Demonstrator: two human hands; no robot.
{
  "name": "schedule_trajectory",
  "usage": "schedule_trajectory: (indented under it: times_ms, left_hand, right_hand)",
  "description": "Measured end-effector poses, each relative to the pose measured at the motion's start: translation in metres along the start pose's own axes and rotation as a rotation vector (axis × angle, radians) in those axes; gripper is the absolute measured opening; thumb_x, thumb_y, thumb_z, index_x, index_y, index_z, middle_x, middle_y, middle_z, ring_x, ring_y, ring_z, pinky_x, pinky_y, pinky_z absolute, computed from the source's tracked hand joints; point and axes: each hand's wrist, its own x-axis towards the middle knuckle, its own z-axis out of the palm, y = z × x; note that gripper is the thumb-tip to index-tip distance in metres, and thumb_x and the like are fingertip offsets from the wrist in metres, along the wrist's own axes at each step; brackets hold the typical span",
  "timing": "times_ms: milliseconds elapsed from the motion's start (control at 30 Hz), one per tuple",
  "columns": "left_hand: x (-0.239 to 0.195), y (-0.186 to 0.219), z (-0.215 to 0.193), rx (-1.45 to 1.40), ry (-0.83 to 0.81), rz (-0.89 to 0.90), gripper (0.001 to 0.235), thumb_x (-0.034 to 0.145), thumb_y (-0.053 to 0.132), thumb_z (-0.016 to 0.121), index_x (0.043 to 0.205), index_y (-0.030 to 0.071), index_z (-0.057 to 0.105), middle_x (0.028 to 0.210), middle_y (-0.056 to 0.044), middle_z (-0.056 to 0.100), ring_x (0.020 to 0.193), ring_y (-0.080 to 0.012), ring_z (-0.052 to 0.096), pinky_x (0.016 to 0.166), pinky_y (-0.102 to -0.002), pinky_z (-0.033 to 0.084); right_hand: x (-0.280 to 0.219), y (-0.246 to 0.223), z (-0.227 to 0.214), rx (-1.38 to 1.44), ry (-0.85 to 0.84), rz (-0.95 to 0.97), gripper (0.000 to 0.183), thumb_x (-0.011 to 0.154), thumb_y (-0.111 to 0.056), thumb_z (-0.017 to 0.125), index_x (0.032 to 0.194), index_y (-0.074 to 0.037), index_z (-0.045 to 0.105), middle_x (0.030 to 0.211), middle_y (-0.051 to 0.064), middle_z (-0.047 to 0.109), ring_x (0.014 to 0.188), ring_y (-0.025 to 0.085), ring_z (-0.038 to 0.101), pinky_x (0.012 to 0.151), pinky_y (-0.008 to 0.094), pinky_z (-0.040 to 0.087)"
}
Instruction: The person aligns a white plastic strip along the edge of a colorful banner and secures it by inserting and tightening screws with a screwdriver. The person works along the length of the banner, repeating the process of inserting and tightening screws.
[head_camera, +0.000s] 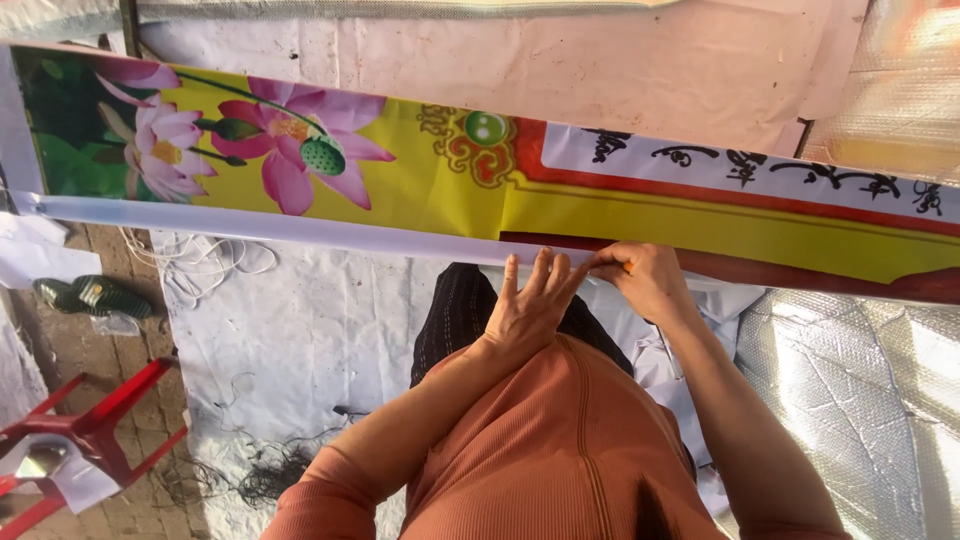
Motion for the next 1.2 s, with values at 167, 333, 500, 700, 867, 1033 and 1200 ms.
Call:
schedule_trajectory:
  times_ms: [167, 333, 500, 700, 867, 1033, 1200]
  left_hand:
    - [-0.005, 0.004, 0.011, 0.031, 0.034, -0.021, 0.058, 0.093, 0.017, 0.053, 0.15, 0.018, 0.051, 0.134, -0.014, 0.05, 0.136, -0.0345, 0.05, 0.108, -0.063, 0.046]
    - [-0.001, 0.003, 0.009, 0.058, 0.101, -0.059, 0.049, 0.092, 0.016, 0.052, 0.14, 0.019, 0.06, 0.132, -0.012, 0.051, 0.132, -0.032, 0.053, 0.107, -0.061, 0.048]
    - [0.001, 0.0, 0.005, 0.07, 0.139, -0.061, 0.042, 0.092, 0.018, 0.05, 0.132, 0.024, 0.064, 0.13, -0.011, 0.053, 0.131, -0.0304, 0.055, 0.106, -0.06, 0.049]
    - [0.0, 0.0, 0.008, 0.053, 0.149, -0.055, 0.04, 0.094, 0.018, 0.049, 0.131, 0.022, 0.066, 0.128, -0.01, 0.055, 0.129, -0.03, 0.058, 0.106, -0.06, 0.05]
    - [-0.001, 0.0, 0.009, 0.067, 0.155, -0.057, 0.041, 0.096, 0.017, 0.045, 0.131, 0.022, 0.065, 0.129, -0.011, 0.056, 0.129, -0.0303, 0.058, 0.105, -0.059, 0.05]
    - [0.0, -0.002, 0.005, 0.063, 0.145, -0.055, 0.041, 0.098, 0.014, 0.041, 0.131, 0.021, 0.064, 0.129, -0.011, 0.055, 0.13, -0.0308, 0.057, 0.107, -0.06, 0.048]
    - [0.001, -0.002, 0.009, 0.046, 0.137, -0.041, 0.039, 0.096, 0.015, 0.045, 0.13, 0.021, 0.065, 0.129, -0.012, 0.055, 0.13, -0.032, 0.057, 0.105, -0.06, 0.05]
  right_hand:
    - [0.001, -0.003, -0.008, -0.023, -0.041, 0.032, 0.014, 0.085, -0.02, 0.084, 0.099, -0.019, 0.082, 0.091, 0.007, 0.08, 0.094, 0.031, 0.075, 0.084, 0.04, 0.059]
    - [0.004, -0.001, -0.007, -0.104, -0.046, 0.054, 0.011, 0.088, -0.026, 0.082, 0.099, -0.023, 0.082, 0.092, 0.005, 0.079, 0.096, 0.031, 0.074, 0.084, 0.039, 0.059]
    - [-0.003, -0.003, 0.0, -0.061, -0.004, 0.047, 0.013, 0.087, -0.024, 0.086, 0.099, -0.021, 0.083, 0.089, 0.006, 0.079, 0.091, 0.029, 0.074, 0.08, 0.034, 0.058]
    - [0.003, -0.007, -0.004, -0.084, -0.043, 0.059, 0.016, 0.086, -0.024, 0.086, 0.1, -0.018, 0.083, 0.09, 0.01, 0.079, 0.093, 0.036, 0.073, 0.08, 0.042, 0.059]
    - [0.006, -0.018, -0.008, -0.082, -0.054, 0.091, 0.017, 0.087, -0.024, 0.086, 0.102, -0.018, 0.083, 0.09, 0.011, 0.079, 0.092, 0.033, 0.074, 0.079, 0.039, 0.059]
    - [-0.001, -0.018, -0.007, -0.151, -0.019, 0.076, 0.011, 0.089, -0.021, 0.083, 0.1, -0.019, 0.083, 0.088, 0.008, 0.078, 0.091, 0.032, 0.074, 0.076, 0.037, 0.059]
    - [0.001, -0.008, -0.005, -0.115, -0.023, 0.043, 0.013, 0.086, -0.023, 0.085, 0.098, -0.017, 0.083, 0.089, 0.01, 0.078, 0.091, 0.035, 0.074, 0.077, 0.039, 0.059]
